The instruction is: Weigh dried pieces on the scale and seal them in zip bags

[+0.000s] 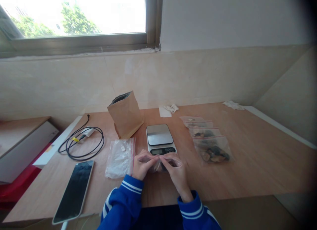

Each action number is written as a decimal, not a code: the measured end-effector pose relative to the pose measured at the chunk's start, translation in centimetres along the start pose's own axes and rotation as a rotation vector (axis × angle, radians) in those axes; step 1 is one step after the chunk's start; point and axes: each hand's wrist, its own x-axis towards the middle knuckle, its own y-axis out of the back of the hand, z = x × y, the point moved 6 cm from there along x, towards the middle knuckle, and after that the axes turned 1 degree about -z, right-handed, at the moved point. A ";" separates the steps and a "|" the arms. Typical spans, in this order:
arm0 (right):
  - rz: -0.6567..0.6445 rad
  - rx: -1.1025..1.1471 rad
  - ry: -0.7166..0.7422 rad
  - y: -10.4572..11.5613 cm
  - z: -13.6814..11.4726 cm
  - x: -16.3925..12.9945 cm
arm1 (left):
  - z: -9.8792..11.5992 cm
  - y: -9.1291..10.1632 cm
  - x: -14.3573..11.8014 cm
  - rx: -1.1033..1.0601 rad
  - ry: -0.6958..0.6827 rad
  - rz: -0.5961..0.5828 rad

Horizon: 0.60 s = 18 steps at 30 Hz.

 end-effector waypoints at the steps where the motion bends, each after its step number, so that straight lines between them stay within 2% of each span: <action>1: 0.005 0.010 0.011 0.1 -0.2 0.0 | -0.1 0.0 0.0 -0.008 0.011 -0.007; 4: 0.043 -0.020 0.022 0.3 -0.3 -0.2 | -0.1 -0.1 0.1 -0.006 0.029 -0.016; 7: 0.060 -0.051 -0.027 0.4 0.1 -0.1 | -0.3 0.2 0.2 0.001 0.047 0.013; 10: -0.030 -0.054 -0.047 0.3 0.2 0.1 | -0.9 0.6 0.2 -0.016 0.064 0.039; 13: -0.104 -0.086 0.012 0.4 -0.2 0.2 | -1.2 0.6 0.1 -0.033 0.096 0.040; 18: -0.004 -0.150 0.019 1.4 0.1 0.1 | -0.5 -0.2 -0.3 -0.067 0.159 0.011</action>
